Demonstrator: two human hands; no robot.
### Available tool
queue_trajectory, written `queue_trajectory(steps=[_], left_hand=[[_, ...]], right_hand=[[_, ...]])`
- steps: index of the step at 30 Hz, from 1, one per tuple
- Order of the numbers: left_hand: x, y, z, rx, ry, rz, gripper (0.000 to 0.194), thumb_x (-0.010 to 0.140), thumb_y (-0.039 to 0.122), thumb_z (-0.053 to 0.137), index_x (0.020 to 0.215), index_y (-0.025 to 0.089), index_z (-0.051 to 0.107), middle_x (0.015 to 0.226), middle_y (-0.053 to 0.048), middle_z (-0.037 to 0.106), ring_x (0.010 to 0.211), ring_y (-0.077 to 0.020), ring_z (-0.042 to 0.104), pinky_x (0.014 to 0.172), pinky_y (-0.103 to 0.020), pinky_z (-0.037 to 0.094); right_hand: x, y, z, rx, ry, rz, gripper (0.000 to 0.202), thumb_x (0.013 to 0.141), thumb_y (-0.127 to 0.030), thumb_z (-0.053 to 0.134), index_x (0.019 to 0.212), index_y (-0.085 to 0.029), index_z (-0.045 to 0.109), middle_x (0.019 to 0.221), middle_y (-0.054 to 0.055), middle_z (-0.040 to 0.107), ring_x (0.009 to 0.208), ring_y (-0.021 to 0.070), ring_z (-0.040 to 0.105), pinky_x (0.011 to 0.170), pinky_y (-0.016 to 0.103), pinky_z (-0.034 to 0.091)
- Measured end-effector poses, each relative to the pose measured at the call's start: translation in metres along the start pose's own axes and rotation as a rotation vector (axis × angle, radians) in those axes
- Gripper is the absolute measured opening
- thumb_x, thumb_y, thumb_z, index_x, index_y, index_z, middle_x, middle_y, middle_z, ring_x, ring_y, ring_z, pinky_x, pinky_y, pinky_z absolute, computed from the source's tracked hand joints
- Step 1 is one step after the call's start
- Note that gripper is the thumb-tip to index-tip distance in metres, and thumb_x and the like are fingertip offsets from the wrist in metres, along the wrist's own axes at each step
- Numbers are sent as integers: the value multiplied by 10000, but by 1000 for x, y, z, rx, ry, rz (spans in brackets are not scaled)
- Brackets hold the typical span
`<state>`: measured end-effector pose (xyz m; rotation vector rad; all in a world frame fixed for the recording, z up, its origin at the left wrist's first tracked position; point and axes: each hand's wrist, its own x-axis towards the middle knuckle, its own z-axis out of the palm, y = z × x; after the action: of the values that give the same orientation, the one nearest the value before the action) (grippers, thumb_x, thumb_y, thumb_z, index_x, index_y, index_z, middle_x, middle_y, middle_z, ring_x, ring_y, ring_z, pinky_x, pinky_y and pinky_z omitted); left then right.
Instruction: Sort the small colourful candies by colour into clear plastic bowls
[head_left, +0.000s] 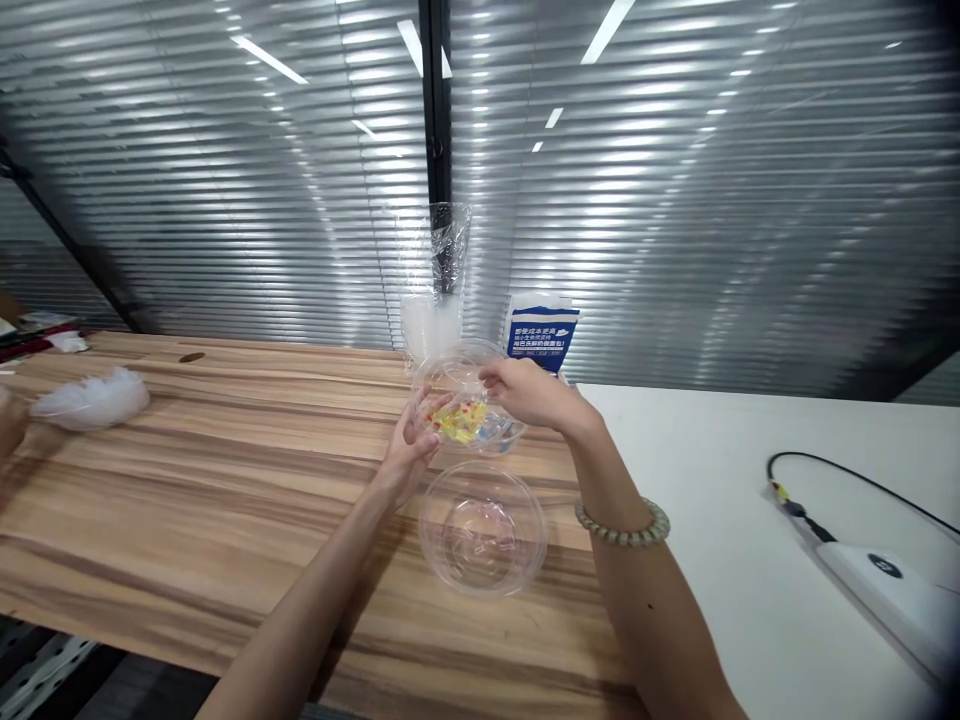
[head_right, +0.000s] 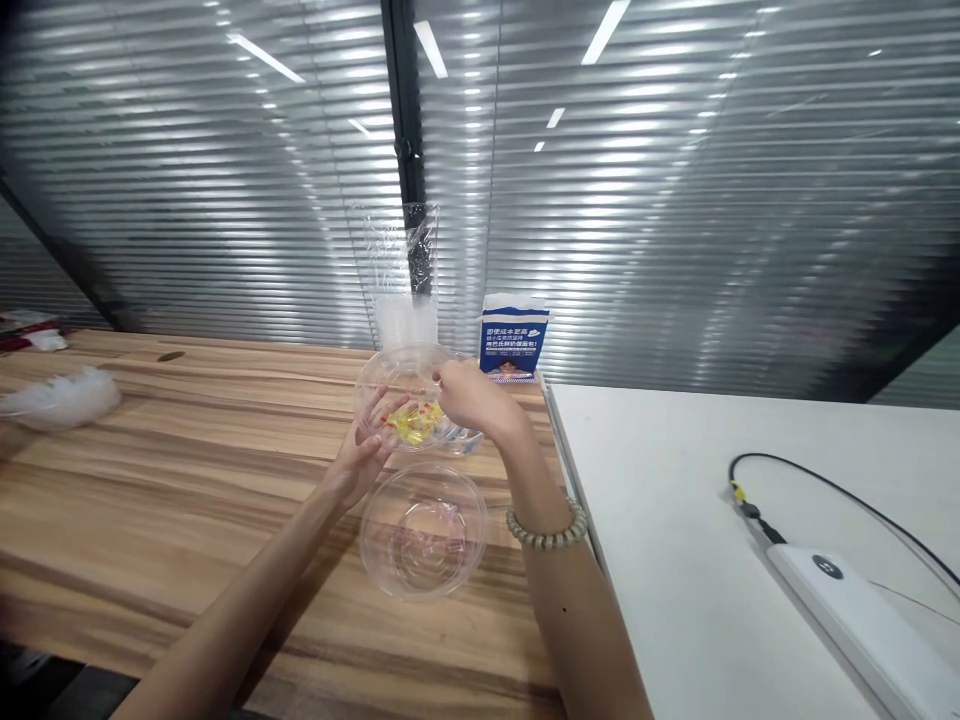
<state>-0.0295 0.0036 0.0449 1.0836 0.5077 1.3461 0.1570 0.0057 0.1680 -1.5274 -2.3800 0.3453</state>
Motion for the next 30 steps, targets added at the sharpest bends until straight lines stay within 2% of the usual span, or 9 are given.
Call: queue_trajectory(steps=[6, 10, 15, 17, 22, 26, 30], left_hand=[[-1, 1, 5, 3, -5, -23, 894, 613, 287, 826, 1393, 297, 389, 1387, -104, 508, 1332, -309, 409, 1075, -423, 358], [-1, -2, 4, -2, -23, -29, 903, 600, 292, 836, 1388, 277, 397, 1365, -112, 529, 1312, -303, 433, 1084, -420, 347], [-1, -4, 1, -8, 8, -51, 946, 590, 311, 841, 1407, 298, 365, 1375, -92, 518, 1298, -294, 449, 1077, -408, 360], [-1, -3, 1, -16, 9, -56, 955, 589, 303, 842, 1412, 300, 359, 1375, -90, 519, 1300, -295, 446, 1079, -405, 356], [-1, -3, 1, -39, -44, -44, 947, 608, 299, 832, 1419, 305, 343, 1373, -98, 524, 1303, -305, 447, 1083, -427, 349], [0, -3, 0, -19, -27, -45, 950, 597, 311, 837, 1414, 305, 351, 1388, -99, 510, 1318, -311, 426, 1081, -429, 348], [0, -3, 0, -14, -27, -47, 924, 600, 310, 834, 1401, 293, 373, 1396, -105, 501, 1324, -309, 418, 1081, -421, 349]], right_hand=[[7, -3, 7, -166, -184, -13, 232, 808, -65, 452, 750, -121, 669, 714, 61, 654, 616, 140, 531, 538, 247, 320], [11, -6, 12, -86, -227, -86, 229, 802, -65, 477, 809, -121, 699, 708, 49, 656, 602, 127, 523, 550, 237, 326], [11, -7, 13, 114, -203, -176, 310, 802, -51, 475, 968, -141, 721, 778, 43, 683, 655, 125, 543, 583, 222, 356], [10, -7, 13, 127, -161, -183, 283, 801, -56, 486, 937, -128, 724, 791, 50, 685, 666, 124, 538, 569, 221, 350], [9, -7, 13, -42, -62, -101, 185, 767, -56, 532, 728, -107, 705, 662, 45, 636, 605, 113, 486, 530, 222, 305], [13, -6, 20, -61, -76, -85, 203, 726, -29, 525, 725, -111, 711, 671, 53, 645, 605, 117, 493, 515, 219, 303], [17, -4, 27, -70, -28, -106, 203, 730, -27, 523, 719, -107, 710, 685, 64, 654, 610, 117, 511, 531, 216, 324]])
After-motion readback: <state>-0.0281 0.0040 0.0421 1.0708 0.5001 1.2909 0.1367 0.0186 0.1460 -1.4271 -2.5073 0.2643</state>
